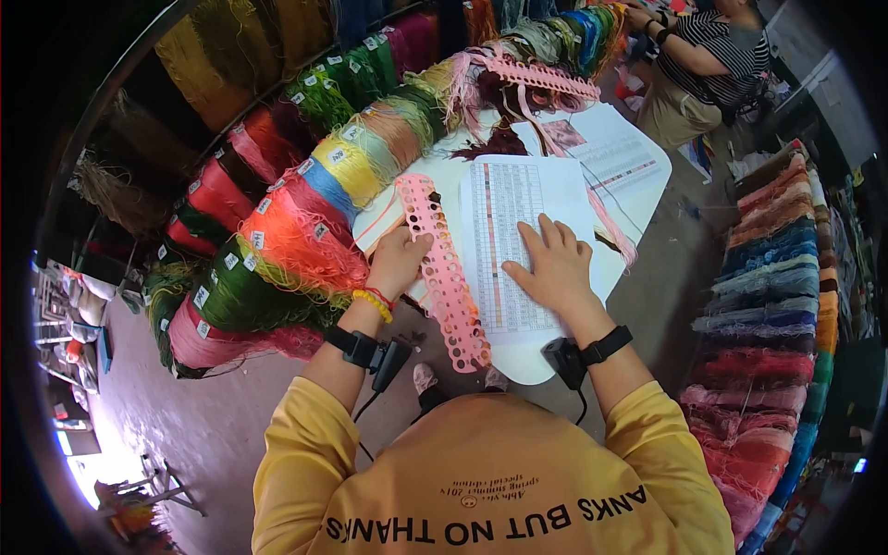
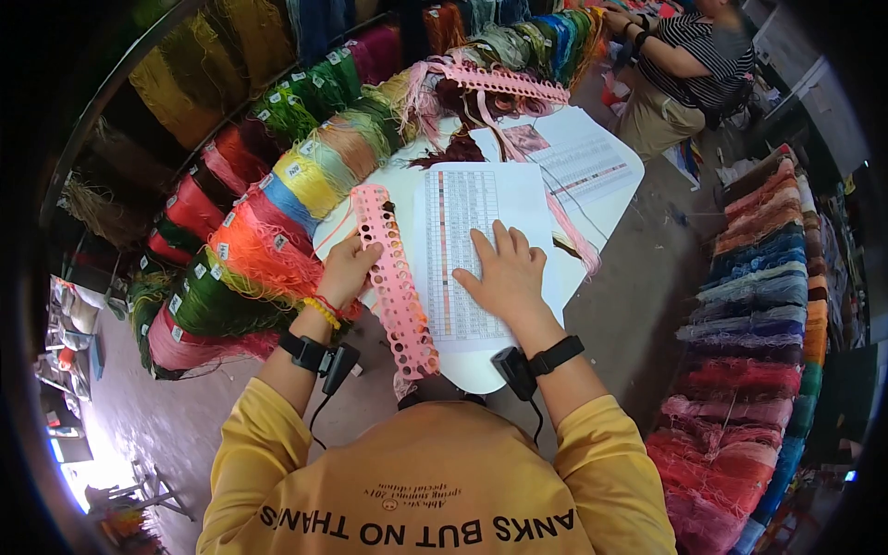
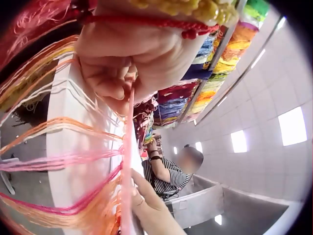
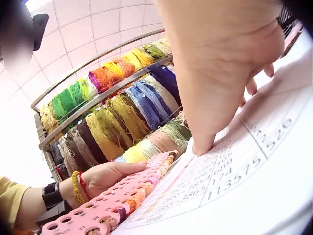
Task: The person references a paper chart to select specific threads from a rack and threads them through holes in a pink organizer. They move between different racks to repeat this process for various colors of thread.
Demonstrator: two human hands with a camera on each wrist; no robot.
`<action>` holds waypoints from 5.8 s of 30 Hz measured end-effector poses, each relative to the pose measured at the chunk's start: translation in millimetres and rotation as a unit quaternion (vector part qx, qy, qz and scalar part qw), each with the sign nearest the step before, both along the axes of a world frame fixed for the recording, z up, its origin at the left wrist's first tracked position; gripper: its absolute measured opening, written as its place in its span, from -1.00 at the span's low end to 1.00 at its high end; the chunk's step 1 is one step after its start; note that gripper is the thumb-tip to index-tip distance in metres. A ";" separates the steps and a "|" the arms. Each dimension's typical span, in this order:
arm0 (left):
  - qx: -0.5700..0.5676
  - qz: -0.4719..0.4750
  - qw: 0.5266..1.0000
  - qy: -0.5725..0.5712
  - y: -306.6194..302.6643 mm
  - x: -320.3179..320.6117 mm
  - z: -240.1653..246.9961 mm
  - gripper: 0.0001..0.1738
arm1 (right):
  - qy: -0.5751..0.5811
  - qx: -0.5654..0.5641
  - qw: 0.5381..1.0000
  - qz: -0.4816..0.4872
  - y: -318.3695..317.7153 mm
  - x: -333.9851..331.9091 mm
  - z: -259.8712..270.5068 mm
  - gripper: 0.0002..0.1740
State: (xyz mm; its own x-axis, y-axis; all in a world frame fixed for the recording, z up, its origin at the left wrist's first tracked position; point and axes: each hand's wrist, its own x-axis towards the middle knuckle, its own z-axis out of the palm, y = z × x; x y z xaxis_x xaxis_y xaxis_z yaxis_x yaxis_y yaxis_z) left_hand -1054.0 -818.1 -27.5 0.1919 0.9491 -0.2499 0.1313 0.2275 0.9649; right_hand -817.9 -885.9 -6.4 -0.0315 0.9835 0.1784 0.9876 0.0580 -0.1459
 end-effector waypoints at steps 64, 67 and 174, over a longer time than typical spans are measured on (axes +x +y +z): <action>0.484 -0.067 0.803 0.341 7.4 -33.0 -5.2 -0.47 | 0.298 -0.147 0.928 0.170 -24.8 -61.3 101.6 -0.88; 0.475 -0.060 0.816 0.323 8.4 -39.8 -2.9 -0.44 | 0.329 -0.098 0.899 0.272 10.1 -128.0 142.5 -0.89; 0.098 -0.015 0.986 0.132 83.8 -22.8 -5.4 -0.85 | 0.300 0.024 0.953 0.029 118.8 -128.3 -2.6 -0.83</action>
